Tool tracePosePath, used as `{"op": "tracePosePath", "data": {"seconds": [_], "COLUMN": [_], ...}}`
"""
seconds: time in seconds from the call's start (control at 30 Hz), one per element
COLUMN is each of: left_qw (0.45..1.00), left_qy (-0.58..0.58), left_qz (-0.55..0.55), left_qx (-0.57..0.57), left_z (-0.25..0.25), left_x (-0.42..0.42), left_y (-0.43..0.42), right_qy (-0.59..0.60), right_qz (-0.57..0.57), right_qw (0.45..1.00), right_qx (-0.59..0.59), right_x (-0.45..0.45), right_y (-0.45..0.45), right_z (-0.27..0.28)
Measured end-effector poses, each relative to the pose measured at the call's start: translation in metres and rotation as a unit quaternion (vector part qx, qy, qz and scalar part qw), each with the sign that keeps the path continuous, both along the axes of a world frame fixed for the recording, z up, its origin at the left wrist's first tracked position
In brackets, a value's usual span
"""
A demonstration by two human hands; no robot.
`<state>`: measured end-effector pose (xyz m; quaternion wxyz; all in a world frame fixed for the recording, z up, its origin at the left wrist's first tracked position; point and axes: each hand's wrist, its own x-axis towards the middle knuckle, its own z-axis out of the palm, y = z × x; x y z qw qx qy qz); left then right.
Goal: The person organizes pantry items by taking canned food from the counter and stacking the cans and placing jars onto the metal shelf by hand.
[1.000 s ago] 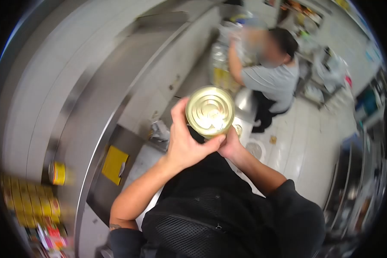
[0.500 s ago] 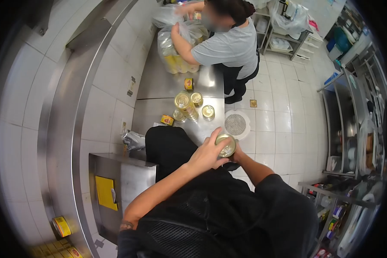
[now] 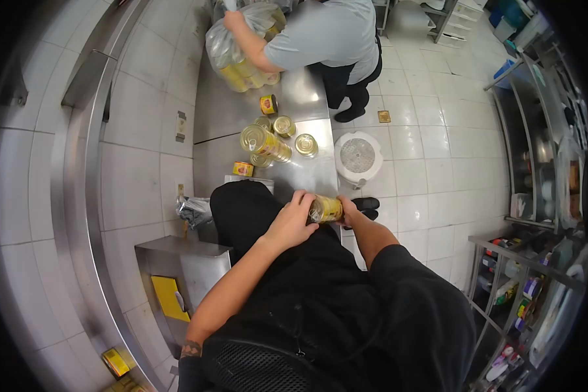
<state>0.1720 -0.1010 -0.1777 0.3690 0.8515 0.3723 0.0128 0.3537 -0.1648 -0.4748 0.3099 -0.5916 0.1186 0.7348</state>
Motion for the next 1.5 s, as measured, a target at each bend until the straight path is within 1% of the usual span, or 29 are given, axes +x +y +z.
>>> {"op": "tracePosePath", "data": {"seconds": [0.1, 0.17, 0.3, 0.37, 0.43, 0.5, 0.57, 0.6, 0.63, 0.67, 0.7, 0.73, 0.8, 0.83, 0.87, 0.93, 0.97, 1.0, 1.03, 1.1, 1.13, 1.17, 1.2, 1.23, 1.27, 1.33, 1.4, 1.43, 1.5], "left_qw": [1.000, 0.999, 0.999, 0.999, 1.000, 1.000, 0.999, 0.998, 0.996, 0.990, 0.973, 0.953, 0.874, 0.785, 0.765, 0.700, 0.698, 0.737, 0.760, 0.764, 0.756, 0.736, 0.741, 0.738, 0.755, 0.769, 0.776, 0.775, 0.788], "left_qy": [0.019, 0.035, 0.034, 0.016, 0.015, -0.008, -0.014, -0.015, 0.034, -0.021, -0.068, -0.072, 0.002, 0.049, -0.003, 0.225, 0.229, 0.185, 0.133, 0.119, 0.209, 0.296, 0.281, 0.280, 0.255, 0.234, 0.235, 0.241, 0.188], "left_qz": [0.004, 0.018, 0.017, -0.015, -0.018, -0.022, -0.002, 0.000, 0.016, 0.050, 0.087, 0.130, 0.191, 0.232, 0.261, 0.347, 0.356, 0.449, 0.530, 0.542, 0.475, 0.399, 0.407, 0.420, 0.407, 0.403, 0.404, 0.410, 0.412], "left_qx": [0.019, 0.028, 0.039, 0.044, 0.009, -0.011, 0.032, 0.069, 0.084, 0.130, 0.204, 0.264, 0.447, 0.572, 0.588, 0.582, 0.578, 0.470, 0.351, 0.329, 0.399, 0.459, 0.454, 0.448, 0.446, 0.438, 0.423, 0.416, 0.416], "left_z": [0.003, 0.005, 0.003, 0.003, 0.003, -0.003, -0.005, -0.006, 0.021, 0.039, 0.079, 0.127, 0.210, 0.251, 0.277, 0.331, 0.324, 0.306, 0.294, 0.298, 0.308, 0.313, 0.310, 0.308, 0.308, 0.308, 0.309, 0.308, 0.306], "left_x": [0.004, 0.005, 0.001, 0.002, 0.000, -0.006, -0.013, -0.016, -0.018, -0.029, -0.041, -0.057, -0.117, -0.143, -0.182, -0.215, -0.251, -0.293, -0.316, -0.311, -0.295, -0.289, -0.295, -0.300, -0.304, -0.305, -0.295, -0.294, -0.295], "left_y": [-0.002, -0.003, -0.001, -0.005, -0.006, -0.004, -0.002, -0.003, 0.001, 0.005, 0.011, 0.013, 0.005, -0.004, -0.008, -0.028, -0.034, -0.035, -0.033, -0.025, -0.021, -0.018, -0.019, -0.020, -0.020, -0.022, -0.018, -0.018, -0.016], "right_qy": [-0.063, 0.116, 0.171, 0.228, 0.174, 0.164, 0.163, 0.179, 0.193, 0.192, 0.191, 0.166, 0.145, 0.149, 0.153, 0.146, 0.136, 0.150, 0.144, 0.011, -0.059, -0.155, -0.268, -0.349, -0.422, -0.332, -0.279, -0.266, -0.258], "right_qz": [0.008, -0.178, -0.150, -0.220, -0.198, -0.126, -0.057, -0.084, -0.115, -0.121, -0.126, -0.112, -0.091, -0.098, -0.102, -0.110, -0.129, -0.160, -0.153, 0.001, 0.085, 0.240, 0.375, 0.533, 0.661, 0.663, 0.631, 0.623, 0.620], "right_qw": [0.998, 0.977, 0.972, 0.946, 0.958, 0.961, 0.954, 0.959, 0.961, 0.957, 0.953, 0.965, 0.976, 0.975, 0.975, 0.975, 0.974, 0.970, 0.972, 0.996, 0.991, 0.944, 0.859, 0.735, 0.577, 0.638, 0.697, 0.709, 0.713], "right_qx": [-0.019, 0.012, 0.055, 0.064, 0.115, 0.183, 0.246, 0.203, 0.160, 0.182, 0.201, 0.170, 0.137, 0.132, 0.126, 0.126, 0.125, 0.101, 0.102, 0.085, 0.086, 0.164, 0.224, 0.231, 0.229, 0.207, 0.194, 0.195, 0.199], "right_x": [-0.009, -0.020, -0.024, -0.026, -0.035, -0.040, -0.043, -0.046, -0.049, -0.057, -0.064, -0.069, -0.078, -0.080, -0.084, -0.089, -0.089, -0.087, -0.085, -0.073, -0.067, -0.051, -0.035, -0.029, -0.024, -0.002, -0.004, -0.012, -0.030], "right_y": [0.016, 0.019, 0.011, 0.011, 0.016, 0.026, 0.042, 0.054, 0.068, 0.085, 0.100, 0.115, 0.140, 0.151, 0.157, 0.170, 0.173, 0.174, 0.172, 0.158, 0.144, 0.130, 0.118, 0.094, 0.070, 0.028, 0.023, 0.030, 0.047], "right_z": [0.000, -0.029, 0.044, 0.061, 0.068, 0.063, 0.054, 0.072, 0.082, 0.065, 0.042, 0.036, 0.036, 0.042, 0.045, 0.042, 0.039, 0.038, 0.037, 0.034, 0.049, -0.012, -0.077, -0.059, -0.036, -0.059, -0.050, -0.045, -0.036]}}
